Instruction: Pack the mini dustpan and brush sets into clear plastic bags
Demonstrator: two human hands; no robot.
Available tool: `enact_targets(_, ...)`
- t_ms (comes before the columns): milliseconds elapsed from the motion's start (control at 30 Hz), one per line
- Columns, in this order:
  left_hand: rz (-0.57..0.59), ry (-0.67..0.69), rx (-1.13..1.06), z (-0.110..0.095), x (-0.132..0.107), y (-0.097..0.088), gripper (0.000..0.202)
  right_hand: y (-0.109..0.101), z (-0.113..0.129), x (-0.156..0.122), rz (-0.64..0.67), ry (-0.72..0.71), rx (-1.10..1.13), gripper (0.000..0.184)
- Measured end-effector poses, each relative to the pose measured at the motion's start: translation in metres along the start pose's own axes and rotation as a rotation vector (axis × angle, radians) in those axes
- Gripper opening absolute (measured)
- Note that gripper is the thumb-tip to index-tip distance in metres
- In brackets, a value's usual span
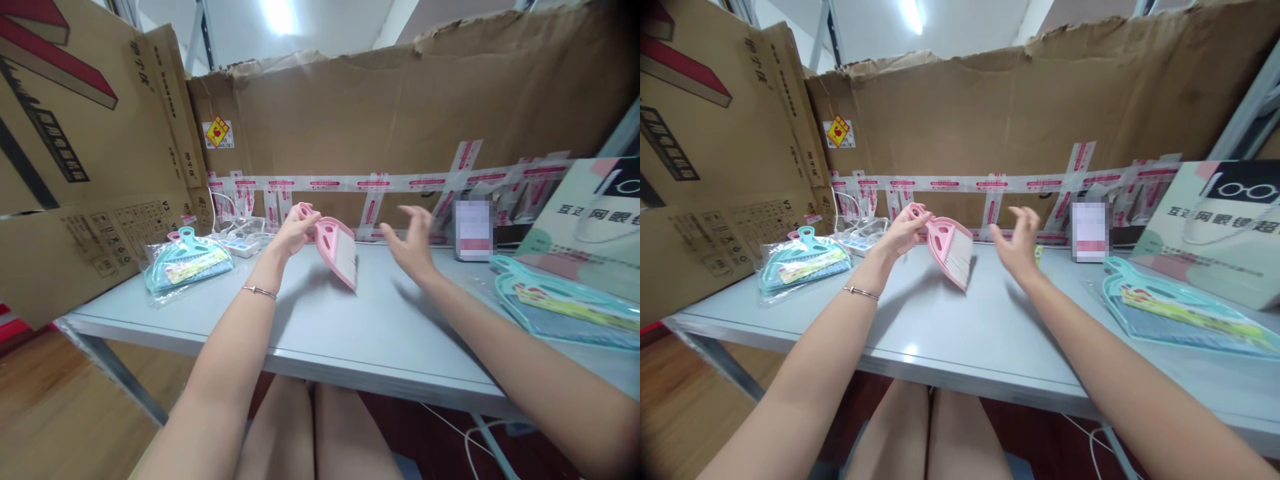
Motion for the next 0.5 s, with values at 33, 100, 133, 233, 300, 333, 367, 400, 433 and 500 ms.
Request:
enact_targets(33, 0.05, 0.002, 0.013, -0.002, -0.003, 0.006, 0.041, 0.01, 0.014, -0.002, 0.077, -0.094, -0.004, 0.043)
enact_targets(100, 0.151, 0.026, 0.039, -0.008, -0.012, 0.02, 0.04, 0.031, 0.036, -0.008, 0.251, -0.237, -0.018, 0.031)
enact_targets(133, 0.204, 0.038, 0.058, -0.011, -0.017, 0.026, 0.04, 0.039, 0.044, -0.012, 0.322, -0.287, -0.021, 0.029)
enact_targets(233, 0.366, 0.043, 0.149, -0.02, -0.039, 0.045, 0.04, 0.048, 0.056, -0.018, 0.477, -0.329, 0.03, 0.032)
enact_targets(300, 0.394, 0.07, 0.215, -0.024, -0.052, 0.052, 0.038, 0.047, 0.066, -0.021, 0.559, -0.362, 0.07, 0.026)
enact_targets(333, 0.375, 0.101, 0.244, -0.026, -0.057, 0.052, 0.036, 0.045, 0.071, -0.021, 0.577, -0.389, 0.079, 0.022)
enact_targets(367, 0.332, 0.149, 0.273, -0.029, -0.061, 0.05, 0.035, 0.042, 0.076, -0.02, 0.57, -0.416, 0.085, 0.018)
enact_targets(400, 0.268, 0.212, 0.303, -0.033, -0.064, 0.045, 0.035, 0.037, 0.08, -0.017, 0.529, -0.435, 0.092, 0.015)
enact_targets(433, 0.184, 0.286, 0.331, -0.037, -0.068, 0.037, 0.035, 0.029, 0.082, -0.012, 0.454, -0.442, 0.1, 0.013)
enact_targets(500, -0.014, 0.438, 0.396, -0.047, -0.075, 0.016, 0.032, 0.011, 0.08, 0.0, 0.254, -0.45, 0.097, 0.012)
Point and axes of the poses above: each hand's wrist, its own x-axis towards the middle knuckle, its own y-axis out of the palm, z = x × y, the point moved 7 cm from there along x, towards the middle knuckle, and after that the axes turned 11 degrees about -y, right-handed, at the moved point
